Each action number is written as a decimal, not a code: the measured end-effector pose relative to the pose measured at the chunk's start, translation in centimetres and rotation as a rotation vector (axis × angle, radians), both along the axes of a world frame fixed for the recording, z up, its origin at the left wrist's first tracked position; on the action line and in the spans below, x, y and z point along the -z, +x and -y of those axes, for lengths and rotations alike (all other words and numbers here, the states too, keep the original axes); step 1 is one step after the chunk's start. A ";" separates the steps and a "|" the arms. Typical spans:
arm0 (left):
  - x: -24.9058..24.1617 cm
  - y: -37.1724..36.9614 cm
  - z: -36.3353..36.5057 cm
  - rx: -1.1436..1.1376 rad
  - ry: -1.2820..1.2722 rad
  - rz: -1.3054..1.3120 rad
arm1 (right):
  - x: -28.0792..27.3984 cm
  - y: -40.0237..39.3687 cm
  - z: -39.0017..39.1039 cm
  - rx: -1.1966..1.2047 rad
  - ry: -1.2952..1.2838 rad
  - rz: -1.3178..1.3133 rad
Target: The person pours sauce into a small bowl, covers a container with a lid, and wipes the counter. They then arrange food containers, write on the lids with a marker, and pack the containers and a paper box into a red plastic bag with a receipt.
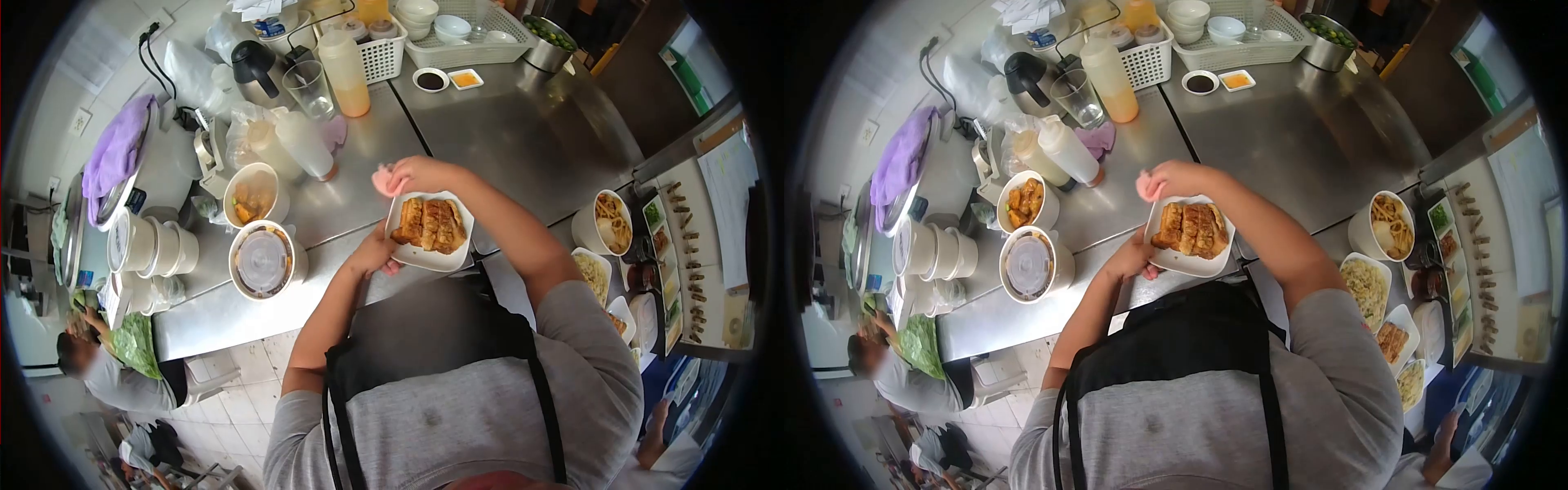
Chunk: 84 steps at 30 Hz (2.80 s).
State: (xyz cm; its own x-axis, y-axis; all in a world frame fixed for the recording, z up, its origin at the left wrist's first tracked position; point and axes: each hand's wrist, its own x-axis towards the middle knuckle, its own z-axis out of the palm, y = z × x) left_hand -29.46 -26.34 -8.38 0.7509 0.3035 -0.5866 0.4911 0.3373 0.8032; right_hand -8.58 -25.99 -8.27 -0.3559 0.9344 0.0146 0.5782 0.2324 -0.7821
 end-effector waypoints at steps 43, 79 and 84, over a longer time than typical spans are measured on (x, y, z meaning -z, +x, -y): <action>5.3 2.4 -0.1 -0.276 1.129 0.116 | 2.2 1.8 8.9 0.839 -0.337 0.606; -3.4 2.4 1.7 -0.177 0.506 0.151 | -1.7 -0.8 13.6 1.016 0.288 -1.451; -3.5 2.8 2.4 0.023 0.319 0.198 | -5.4 0.7 14.2 0.275 -0.089 -2.024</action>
State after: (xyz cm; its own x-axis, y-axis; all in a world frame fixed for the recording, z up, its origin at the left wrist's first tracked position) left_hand -26.71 -28.77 -4.83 0.8492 0.4290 -0.3081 0.3203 0.0455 0.9462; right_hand -7.92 -40.23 -2.84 0.2274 0.9699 0.0866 -0.9447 0.2413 -0.2222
